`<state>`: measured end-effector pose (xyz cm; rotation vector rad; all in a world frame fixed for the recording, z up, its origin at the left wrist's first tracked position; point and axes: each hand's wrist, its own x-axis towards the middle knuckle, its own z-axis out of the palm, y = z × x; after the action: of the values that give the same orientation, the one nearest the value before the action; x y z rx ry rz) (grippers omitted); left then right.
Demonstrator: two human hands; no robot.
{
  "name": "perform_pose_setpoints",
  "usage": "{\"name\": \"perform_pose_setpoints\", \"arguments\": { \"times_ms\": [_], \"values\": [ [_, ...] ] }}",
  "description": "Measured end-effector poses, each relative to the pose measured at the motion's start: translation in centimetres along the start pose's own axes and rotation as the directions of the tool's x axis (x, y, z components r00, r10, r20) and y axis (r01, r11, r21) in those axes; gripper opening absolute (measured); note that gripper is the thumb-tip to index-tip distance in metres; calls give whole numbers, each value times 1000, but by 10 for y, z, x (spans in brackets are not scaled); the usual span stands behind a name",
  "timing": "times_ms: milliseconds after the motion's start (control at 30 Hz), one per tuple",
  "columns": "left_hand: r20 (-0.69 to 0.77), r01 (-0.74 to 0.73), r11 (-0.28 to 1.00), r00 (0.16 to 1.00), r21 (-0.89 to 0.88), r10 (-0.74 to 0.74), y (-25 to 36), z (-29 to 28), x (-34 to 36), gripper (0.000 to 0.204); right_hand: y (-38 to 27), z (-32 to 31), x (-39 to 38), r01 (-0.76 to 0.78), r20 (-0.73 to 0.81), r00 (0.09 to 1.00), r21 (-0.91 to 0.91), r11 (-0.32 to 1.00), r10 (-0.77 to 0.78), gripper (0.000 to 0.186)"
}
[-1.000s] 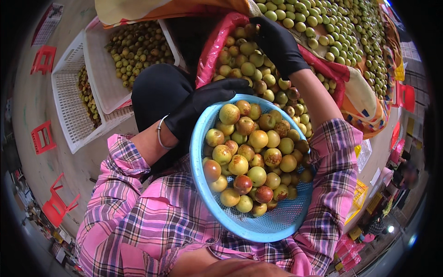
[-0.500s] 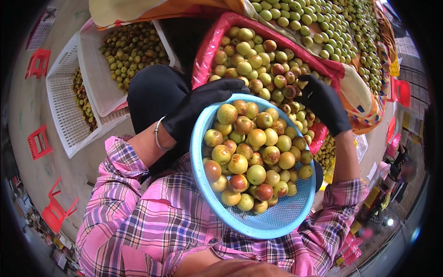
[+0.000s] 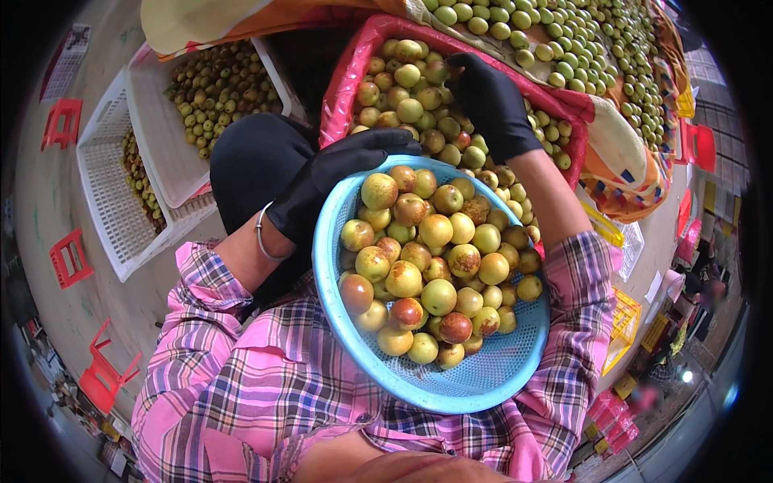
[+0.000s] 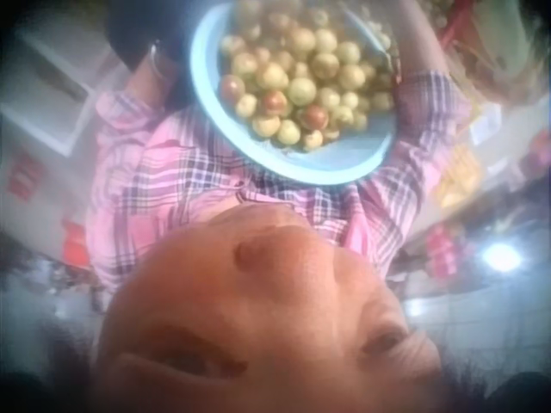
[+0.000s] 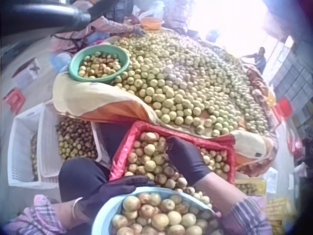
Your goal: The person sits on the floor and sorts small round fruits from a large pile into a pink tray and a blue colander. They handle the fruit by hand, picking individual pieces and placing them into the containers.
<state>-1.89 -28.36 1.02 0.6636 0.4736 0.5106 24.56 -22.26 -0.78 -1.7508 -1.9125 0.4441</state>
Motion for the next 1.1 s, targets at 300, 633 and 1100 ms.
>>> {"name": "perform_pose_setpoints", "arguments": {
  "times_ms": [300, 633, 1100],
  "values": [
    [-48, 18, 999, 999, -39, -20, 2, 6, -5, 52, 5, -11, 35, 101, -89, 990, -59, 993, -106, 29],
    [-25, -5, 1000, 1000, 11, 6, 2, 8, -4, 51, -23, -2, 56, 389, 129, 921, -393, 833, -369, 21],
    [5, -58, 998, 998, -2, 58, -11, -5, 4, 50, -2, -9, 58, 291, -35, 950, -256, 922, -309, 20]
  ]
}}
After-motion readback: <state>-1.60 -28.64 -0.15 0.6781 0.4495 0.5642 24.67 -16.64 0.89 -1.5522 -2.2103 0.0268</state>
